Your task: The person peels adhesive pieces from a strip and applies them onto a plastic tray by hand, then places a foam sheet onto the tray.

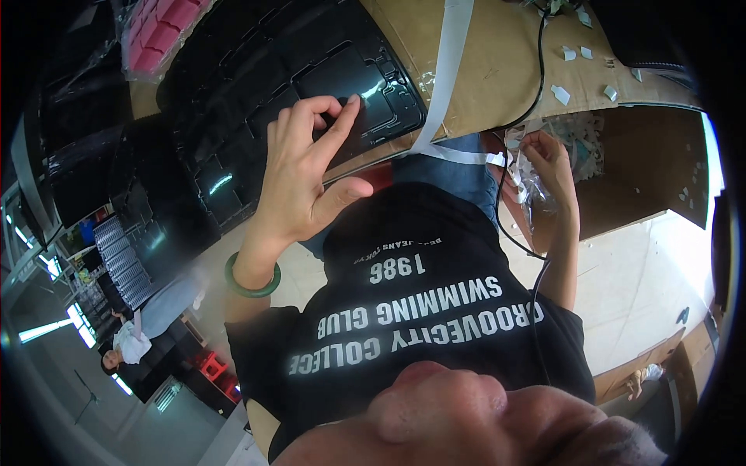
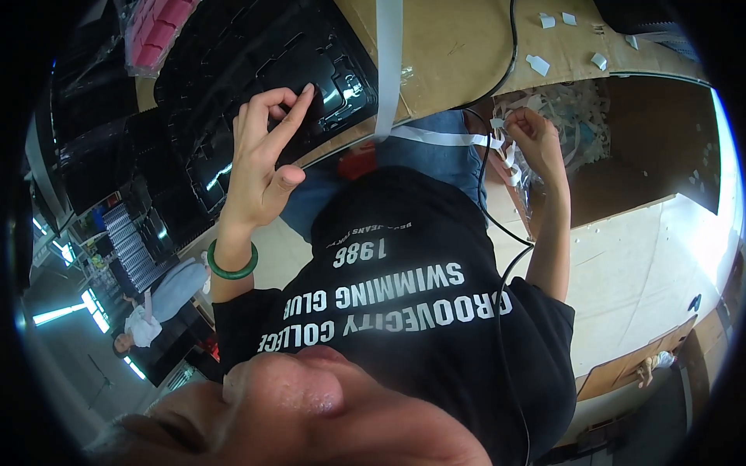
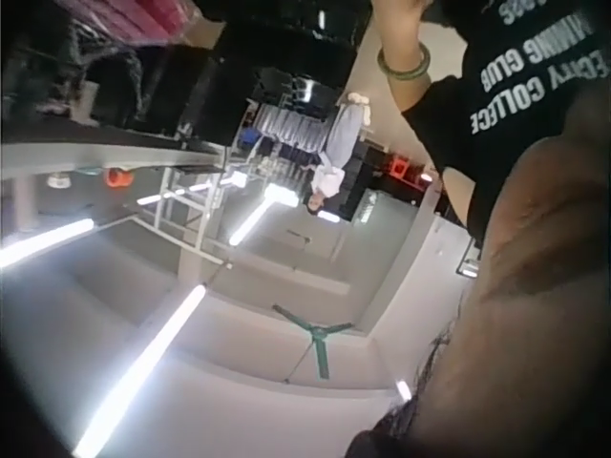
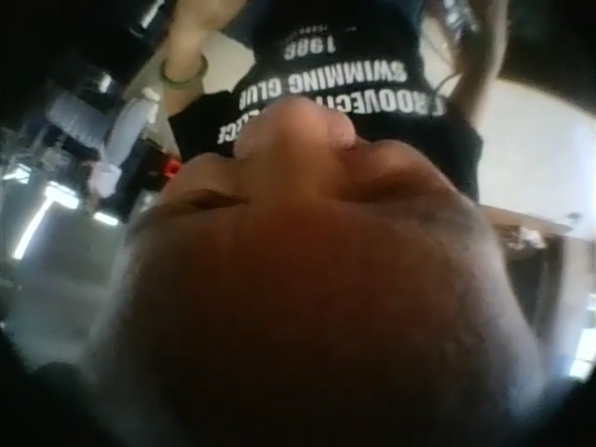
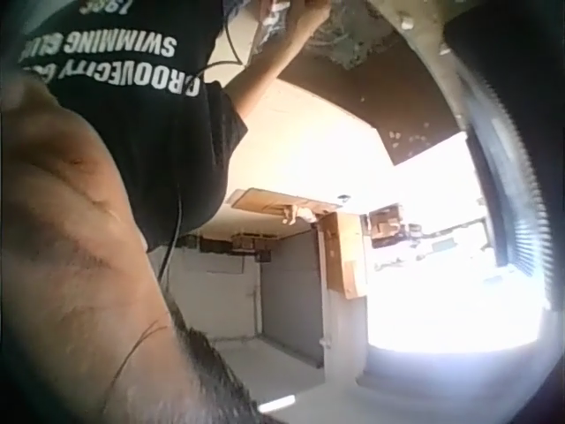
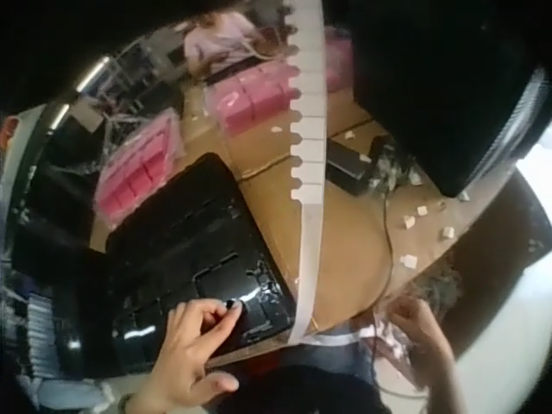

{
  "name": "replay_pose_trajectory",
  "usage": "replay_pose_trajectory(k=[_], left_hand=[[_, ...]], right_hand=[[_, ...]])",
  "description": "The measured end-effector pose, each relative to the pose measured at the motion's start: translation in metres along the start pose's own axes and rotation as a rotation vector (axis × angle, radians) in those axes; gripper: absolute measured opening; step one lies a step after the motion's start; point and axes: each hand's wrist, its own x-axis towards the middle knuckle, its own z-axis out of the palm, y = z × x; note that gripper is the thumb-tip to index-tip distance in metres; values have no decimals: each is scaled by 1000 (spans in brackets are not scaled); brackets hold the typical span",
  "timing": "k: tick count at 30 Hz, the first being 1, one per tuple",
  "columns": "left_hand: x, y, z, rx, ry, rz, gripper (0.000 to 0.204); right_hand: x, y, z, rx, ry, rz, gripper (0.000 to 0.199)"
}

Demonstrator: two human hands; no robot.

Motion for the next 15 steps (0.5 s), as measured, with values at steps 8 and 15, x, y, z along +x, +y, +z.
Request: replay_pose_trajectory(k=[8,15], left_hand=[[3,25,9,699,32,113,119],[4,29,5,824,-17,132,122]], right_hand=[[2,4,3,26,-5,3,7],[4,11,10,51,7,-18,9]])
